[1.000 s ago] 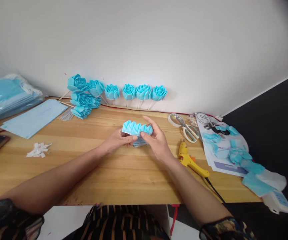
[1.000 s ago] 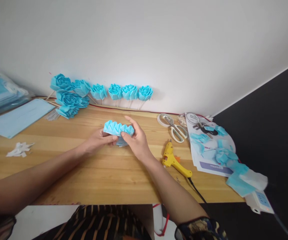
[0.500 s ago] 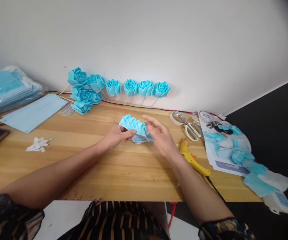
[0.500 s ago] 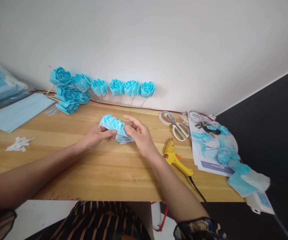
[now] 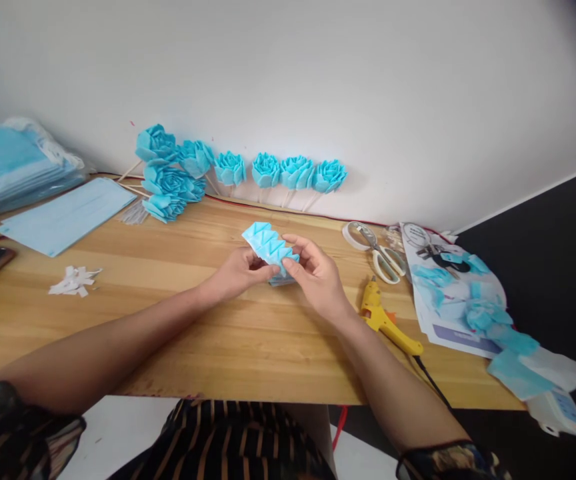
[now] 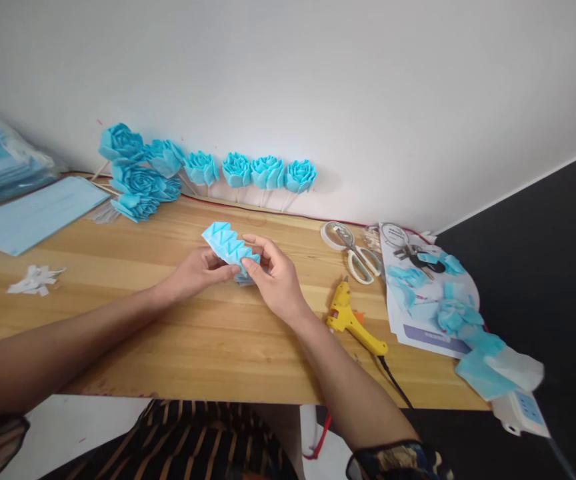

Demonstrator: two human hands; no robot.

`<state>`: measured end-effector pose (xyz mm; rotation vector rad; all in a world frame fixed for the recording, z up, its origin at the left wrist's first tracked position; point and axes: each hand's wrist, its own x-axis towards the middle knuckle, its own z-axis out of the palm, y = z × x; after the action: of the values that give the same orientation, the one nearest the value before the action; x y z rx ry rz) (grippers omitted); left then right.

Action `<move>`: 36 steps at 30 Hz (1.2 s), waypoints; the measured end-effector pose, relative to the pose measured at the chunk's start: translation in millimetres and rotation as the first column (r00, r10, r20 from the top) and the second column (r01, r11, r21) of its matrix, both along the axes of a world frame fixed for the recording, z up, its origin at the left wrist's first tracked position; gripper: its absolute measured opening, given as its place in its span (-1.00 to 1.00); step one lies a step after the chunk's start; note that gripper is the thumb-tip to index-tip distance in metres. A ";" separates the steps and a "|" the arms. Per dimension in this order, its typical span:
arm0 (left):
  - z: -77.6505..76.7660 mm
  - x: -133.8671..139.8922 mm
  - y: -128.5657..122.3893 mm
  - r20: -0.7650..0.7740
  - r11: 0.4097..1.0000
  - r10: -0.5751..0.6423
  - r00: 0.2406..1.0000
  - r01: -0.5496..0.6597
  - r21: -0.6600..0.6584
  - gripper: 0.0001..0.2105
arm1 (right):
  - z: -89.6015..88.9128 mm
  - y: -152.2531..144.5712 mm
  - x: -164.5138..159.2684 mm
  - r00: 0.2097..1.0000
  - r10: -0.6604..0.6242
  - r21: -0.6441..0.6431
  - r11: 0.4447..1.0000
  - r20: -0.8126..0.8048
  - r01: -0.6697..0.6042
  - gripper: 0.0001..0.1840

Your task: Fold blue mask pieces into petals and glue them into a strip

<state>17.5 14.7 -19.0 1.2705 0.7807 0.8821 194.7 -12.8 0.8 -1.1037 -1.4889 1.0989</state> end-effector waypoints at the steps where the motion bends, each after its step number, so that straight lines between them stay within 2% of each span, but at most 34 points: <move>1: -0.8 0.0 0.4 -0.005 1.000 0.003 1.000 -0.003 0.002 -0.68 | -1.0 -0.3 -0.5 1.000 0.002 -0.002 1.000 -0.010 -0.002 -0.59; 4: 0.7 -0.3 -0.3 -0.006 1.000 0.004 1.000 -0.004 0.005 -0.71 | -1.4 -1.0 0.2 0.999 -0.002 -0.008 1.000 -0.047 0.002 -0.61; 9: 9.5 0.1 -3.7 0.022 1.000 0.020 1.000 -0.020 0.007 -0.76 | 5.9 -2.2 5.6 0.998 -0.062 -0.001 0.998 0.022 0.062 -0.50; 15: 7.5 0.6 -2.5 0.036 0.999 0.051 0.998 -0.051 -0.002 -0.72 | 4.4 -2.8 1.4 1.000 0.026 -0.006 1.000 -0.015 -0.026 -0.34; 20: -0.1 1.1 -1.1 0.048 1.000 0.007 0.999 -0.007 0.005 -0.62 | 1.4 -3.0 0.6 1.000 0.006 0.009 1.000 0.014 -0.006 -0.41; 29: 7.7 0.8 -2.5 0.067 1.000 0.013 0.998 -0.013 0.000 -0.75 | 0.9 1.1 2.6 0.996 -0.014 -0.024 1.000 -0.087 0.011 -0.50; 36: 5.1 2.6 -1.6 0.038 0.999 0.017 0.999 -0.016 -0.028 -0.72 | -0.2 1.8 2.1 0.995 -0.069 0.020 0.997 -0.077 0.070 -0.56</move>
<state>20.1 13.1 -13.9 1.2211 0.7719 0.9039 196.8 -11.0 0.6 -1.0782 -1.3898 1.0622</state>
